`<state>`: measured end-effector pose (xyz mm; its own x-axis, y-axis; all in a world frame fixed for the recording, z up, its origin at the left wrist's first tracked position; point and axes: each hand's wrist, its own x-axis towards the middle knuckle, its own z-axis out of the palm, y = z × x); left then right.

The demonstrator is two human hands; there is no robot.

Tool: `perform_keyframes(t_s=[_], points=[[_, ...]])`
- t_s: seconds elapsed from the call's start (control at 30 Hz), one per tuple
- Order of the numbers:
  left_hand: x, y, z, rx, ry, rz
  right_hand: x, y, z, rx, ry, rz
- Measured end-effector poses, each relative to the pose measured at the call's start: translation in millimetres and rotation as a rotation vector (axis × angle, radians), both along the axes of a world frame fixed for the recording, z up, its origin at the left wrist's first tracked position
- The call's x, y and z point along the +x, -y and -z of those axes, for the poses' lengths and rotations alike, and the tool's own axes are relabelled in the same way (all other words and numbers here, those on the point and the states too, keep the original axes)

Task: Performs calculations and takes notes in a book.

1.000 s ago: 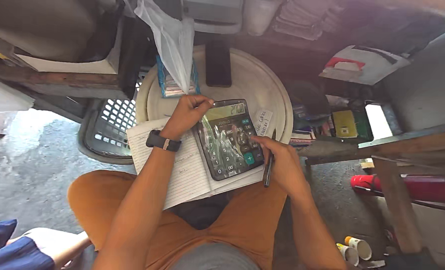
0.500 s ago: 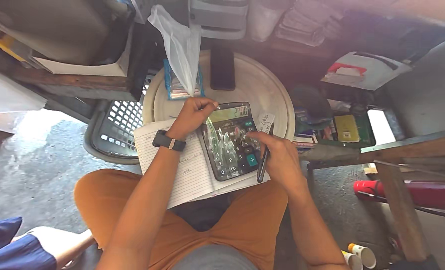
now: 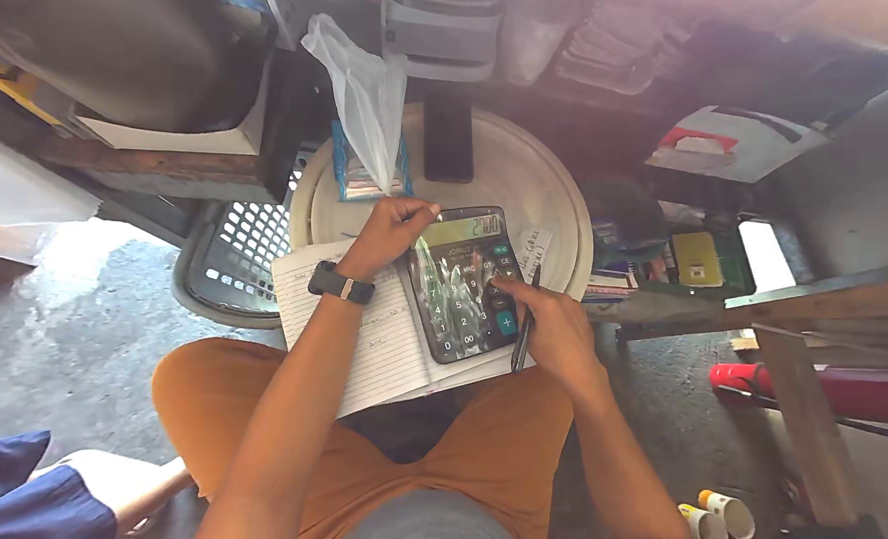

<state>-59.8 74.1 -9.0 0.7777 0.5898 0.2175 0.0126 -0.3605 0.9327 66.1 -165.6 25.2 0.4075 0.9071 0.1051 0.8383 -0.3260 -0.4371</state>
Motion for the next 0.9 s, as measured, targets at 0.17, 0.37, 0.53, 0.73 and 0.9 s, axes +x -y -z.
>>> perform_keyframes(t_s=[0.17,0.37,0.53,0.73,0.9], points=[[0.3,-0.6,-0.6,0.012,0.003,0.003,4.7,4.1,-5.1,0.02,-0.001,0.011],[0.6,-2.1,-1.3,0.006,0.014,0.01,9.5,-3.2,-15.4,0.085,0.041,0.002],[0.5,-1.3,-1.7,0.006,-0.004,0.0,8.1,-6.9,-19.6,0.101,0.056,0.002],[0.6,-1.4,-4.4,0.021,-0.021,-0.005,2.4,-7.7,-16.8,0.076,0.029,0.011],[-0.3,1.4,-3.8,-0.004,-0.042,-0.039,-0.6,-7.8,-13.4,0.009,-0.014,0.004]])
